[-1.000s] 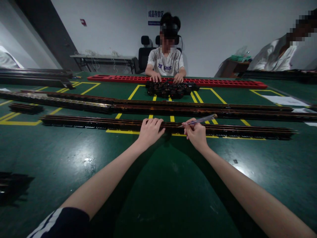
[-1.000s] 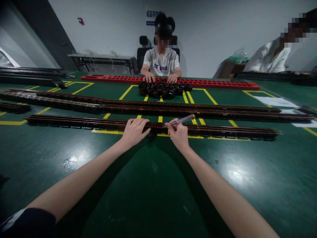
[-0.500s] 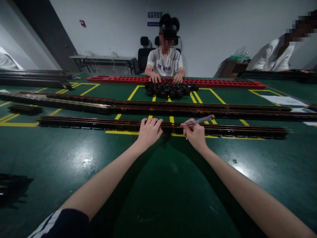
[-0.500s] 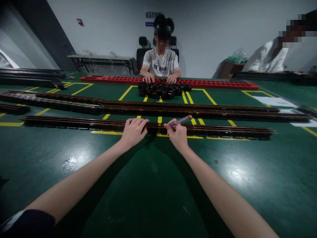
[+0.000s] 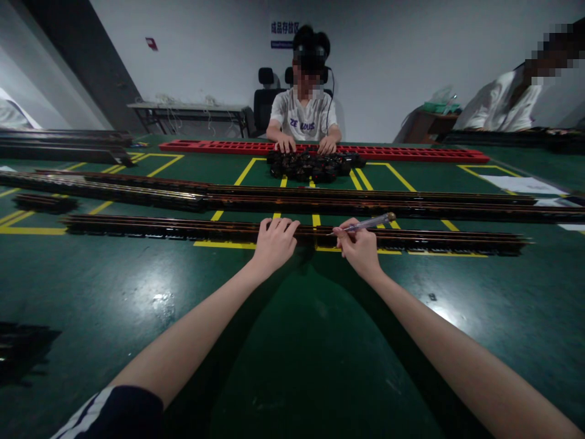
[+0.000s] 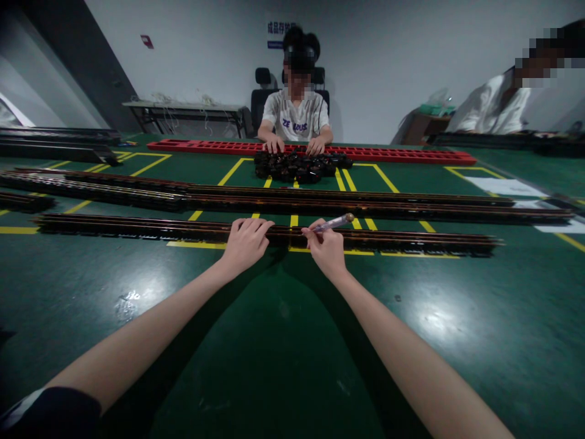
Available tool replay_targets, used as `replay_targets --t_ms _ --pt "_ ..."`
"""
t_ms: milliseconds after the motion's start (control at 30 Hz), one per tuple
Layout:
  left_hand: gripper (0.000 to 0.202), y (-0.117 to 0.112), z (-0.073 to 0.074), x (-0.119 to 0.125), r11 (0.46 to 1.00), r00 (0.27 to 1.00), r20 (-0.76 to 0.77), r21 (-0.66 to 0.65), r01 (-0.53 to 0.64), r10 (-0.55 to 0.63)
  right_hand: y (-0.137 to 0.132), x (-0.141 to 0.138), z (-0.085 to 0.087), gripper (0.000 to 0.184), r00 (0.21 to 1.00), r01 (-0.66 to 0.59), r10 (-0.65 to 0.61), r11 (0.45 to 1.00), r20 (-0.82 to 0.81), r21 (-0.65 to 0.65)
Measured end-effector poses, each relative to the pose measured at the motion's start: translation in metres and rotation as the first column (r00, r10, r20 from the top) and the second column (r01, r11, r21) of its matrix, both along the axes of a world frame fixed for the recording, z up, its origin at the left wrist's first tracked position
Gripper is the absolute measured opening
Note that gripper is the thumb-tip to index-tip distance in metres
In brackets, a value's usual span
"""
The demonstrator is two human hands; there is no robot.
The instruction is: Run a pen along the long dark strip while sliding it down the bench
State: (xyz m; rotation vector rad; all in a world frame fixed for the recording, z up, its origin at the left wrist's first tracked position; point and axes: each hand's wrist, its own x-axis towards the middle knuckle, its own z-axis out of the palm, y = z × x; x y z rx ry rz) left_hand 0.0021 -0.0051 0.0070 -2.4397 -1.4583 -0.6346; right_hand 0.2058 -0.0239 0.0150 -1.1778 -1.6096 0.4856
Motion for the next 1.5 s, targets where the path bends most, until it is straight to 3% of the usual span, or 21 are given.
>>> replay_targets --t_ms 633,1067,1500 --pt "0.04 -0.0024 0.0026 0.0007 1.0 1.0 -0.004 0.005 -0.001 0.001 0.0 0.001 -0.0005 0.043 0.997 0.059 -0.059 0.998 -0.043 0.017" --pt "0.041 -0.0024 0.0026 0.0003 1.0 1.0 -0.013 0.005 -0.002 0.002 0.0001 0.0007 -0.0003 0.038 1.0 0.016 -0.016 1.0 -0.023 0.018" --pt "0.039 -0.0031 0.0039 0.0013 0.999 0.999 -0.036 0.028 -0.022 0.023 0.001 0.0012 -0.0033 0.033 0.991 0.122 -0.119 0.992 -0.061 0.046"
